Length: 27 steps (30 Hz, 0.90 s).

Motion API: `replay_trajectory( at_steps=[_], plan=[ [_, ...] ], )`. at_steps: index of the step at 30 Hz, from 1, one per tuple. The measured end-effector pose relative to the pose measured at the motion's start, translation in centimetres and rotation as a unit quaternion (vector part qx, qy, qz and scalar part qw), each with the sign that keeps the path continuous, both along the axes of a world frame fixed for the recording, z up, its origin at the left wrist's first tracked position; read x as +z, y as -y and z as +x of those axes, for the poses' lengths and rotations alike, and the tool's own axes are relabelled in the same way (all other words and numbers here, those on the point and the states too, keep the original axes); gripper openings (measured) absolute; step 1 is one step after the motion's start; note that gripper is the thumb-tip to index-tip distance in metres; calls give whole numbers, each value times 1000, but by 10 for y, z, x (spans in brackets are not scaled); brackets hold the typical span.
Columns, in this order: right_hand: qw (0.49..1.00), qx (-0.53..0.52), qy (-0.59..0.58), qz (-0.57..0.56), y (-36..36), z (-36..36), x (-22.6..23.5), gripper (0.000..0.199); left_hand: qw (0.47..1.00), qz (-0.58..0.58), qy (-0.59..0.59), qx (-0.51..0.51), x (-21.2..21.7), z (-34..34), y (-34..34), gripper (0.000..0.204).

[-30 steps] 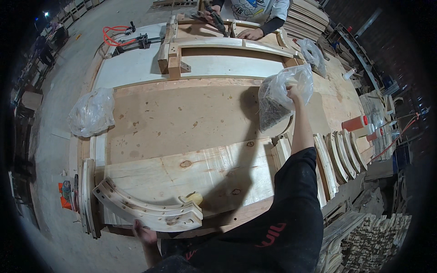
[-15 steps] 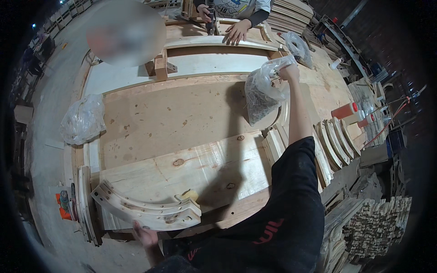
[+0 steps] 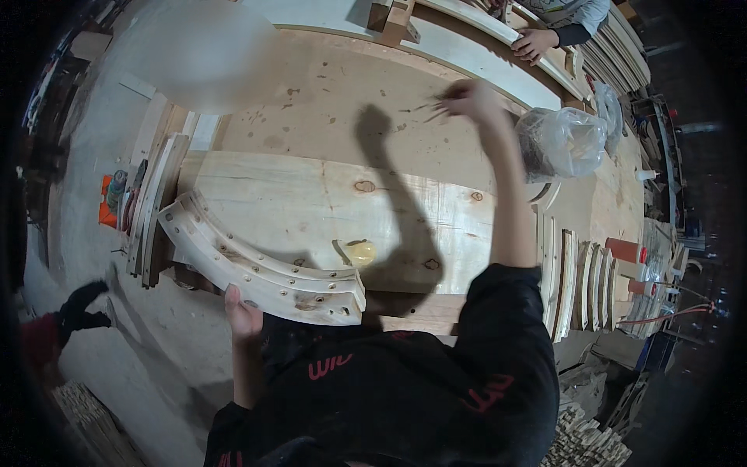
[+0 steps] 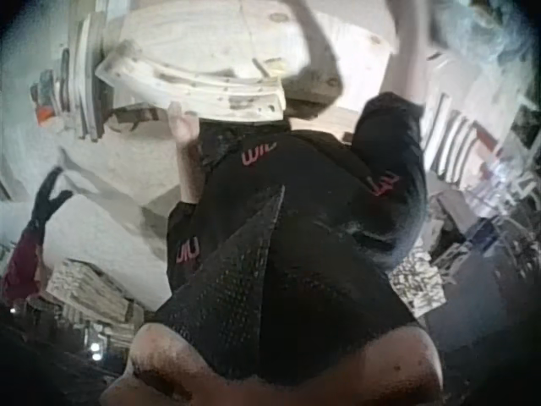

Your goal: Assembling curved wooden furniture components by inserting screws.

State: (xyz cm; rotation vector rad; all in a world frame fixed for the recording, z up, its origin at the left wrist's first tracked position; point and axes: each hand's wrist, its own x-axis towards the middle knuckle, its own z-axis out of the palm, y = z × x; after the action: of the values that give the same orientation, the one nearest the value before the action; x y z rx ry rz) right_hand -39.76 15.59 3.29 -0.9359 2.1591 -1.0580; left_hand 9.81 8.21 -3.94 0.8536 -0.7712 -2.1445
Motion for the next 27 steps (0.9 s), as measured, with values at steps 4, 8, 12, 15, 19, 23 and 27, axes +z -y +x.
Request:
replay_trajectory(
  at_steps=[4, 8, 12, 15, 19, 23, 27],
  plan=[
    [986, 97, 113, 74, 56, 68, -88, 17, 1000, 0, -15, -4, -1, -2, -1, 72],
    [990, -6, 93, 105, 70, 107, -114, 23, 1000, -3, -8, -2, -9, 6, -2, 73],
    [992, 7, 23, 122, 65, 109, -125, 20, 1000, 19, 4, 8, -9, 8, -2, 73],
    [997, 48, -7, 58, 56, 104, -133, 19, 1000, 25, 1, 0, -4, 3, -1, 72],
    [993, -17, -98, 56, 66, 81, -133, 18, 1000, 10, 0, -2, -8, 3, -2, 70],
    [954, -130, -269, 1, 99, 9, -150, 19, 1000, 5, -5, -19, -10, 7, -1, 70],
    [895, -82, -436, 55, 118, -36, -158, 23, 999, 30, 6, -20, -26, 21, 0, 70]
  ],
)
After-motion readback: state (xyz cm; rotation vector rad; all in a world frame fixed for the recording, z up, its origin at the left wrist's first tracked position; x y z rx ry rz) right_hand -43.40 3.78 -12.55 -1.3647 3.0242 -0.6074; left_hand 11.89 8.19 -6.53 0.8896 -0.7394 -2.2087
